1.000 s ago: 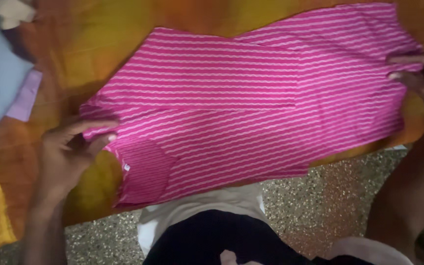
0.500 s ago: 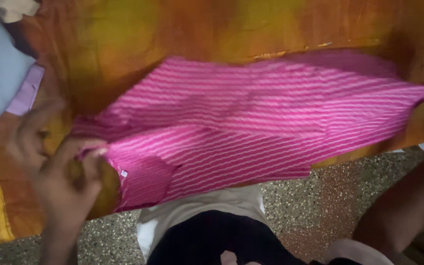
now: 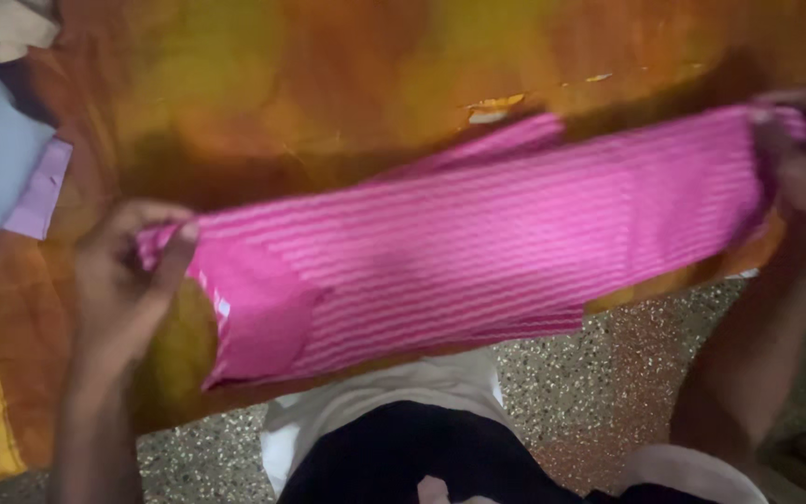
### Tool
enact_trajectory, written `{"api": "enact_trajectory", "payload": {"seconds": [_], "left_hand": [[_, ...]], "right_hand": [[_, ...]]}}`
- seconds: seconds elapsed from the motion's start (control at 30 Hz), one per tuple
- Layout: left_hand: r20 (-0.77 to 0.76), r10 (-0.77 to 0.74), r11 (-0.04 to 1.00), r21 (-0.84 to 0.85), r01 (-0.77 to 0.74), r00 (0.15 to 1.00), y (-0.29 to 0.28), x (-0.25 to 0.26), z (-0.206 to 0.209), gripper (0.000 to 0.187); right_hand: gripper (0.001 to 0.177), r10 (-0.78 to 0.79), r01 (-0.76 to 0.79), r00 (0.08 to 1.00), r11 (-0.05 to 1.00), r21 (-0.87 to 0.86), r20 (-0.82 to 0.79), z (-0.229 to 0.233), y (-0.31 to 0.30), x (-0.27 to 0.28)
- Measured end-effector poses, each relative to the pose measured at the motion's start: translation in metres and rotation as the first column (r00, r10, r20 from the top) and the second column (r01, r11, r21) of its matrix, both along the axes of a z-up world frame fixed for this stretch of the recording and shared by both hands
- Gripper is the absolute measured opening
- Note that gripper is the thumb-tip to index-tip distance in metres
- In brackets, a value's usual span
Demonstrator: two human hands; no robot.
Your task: The person folds a pink striped shirt by laying it flat, folding the sleeves inward, and then folding the body of the shirt into a square, before picking up other items from a pile on the bed and placing them into a suitcase.
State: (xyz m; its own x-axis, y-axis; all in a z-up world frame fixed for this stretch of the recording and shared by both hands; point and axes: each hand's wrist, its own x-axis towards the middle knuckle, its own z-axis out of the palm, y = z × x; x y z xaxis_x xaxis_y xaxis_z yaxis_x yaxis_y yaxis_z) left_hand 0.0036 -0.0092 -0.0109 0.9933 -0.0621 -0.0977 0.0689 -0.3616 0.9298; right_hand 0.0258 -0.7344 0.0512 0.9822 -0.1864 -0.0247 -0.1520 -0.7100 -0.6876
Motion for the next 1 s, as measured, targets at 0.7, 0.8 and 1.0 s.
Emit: {"api": "enact_trajectory", "payload": {"seconds": [0.7,0.8,1.0], "left_hand": [[-0.211,0.14,0.96,0.269,-0.08,0.967,-0.012,0.009,0.036,0.02],[0.018,0.133,0.981,0.142,-0.134,0.991,-0.005,-0.008,0.052,0.02],[-0.484,0.184,0.915,0.403,0.031,0.855,0.02,-0.062,0.043,0.037]], "right_hand": [[0.048,0.784,-0.772,0.607,0.54,-0.334,-0.134,0.019,0.266,0.018],[0.07,0.878,-0.869,0.474,0.454,-0.194,-0.064,0.003,0.31,-0.013],[0.099,0.827,-0.923,0.383,0.35,-0.157,-0.411,-0.015,0.36,-0.076]]}}
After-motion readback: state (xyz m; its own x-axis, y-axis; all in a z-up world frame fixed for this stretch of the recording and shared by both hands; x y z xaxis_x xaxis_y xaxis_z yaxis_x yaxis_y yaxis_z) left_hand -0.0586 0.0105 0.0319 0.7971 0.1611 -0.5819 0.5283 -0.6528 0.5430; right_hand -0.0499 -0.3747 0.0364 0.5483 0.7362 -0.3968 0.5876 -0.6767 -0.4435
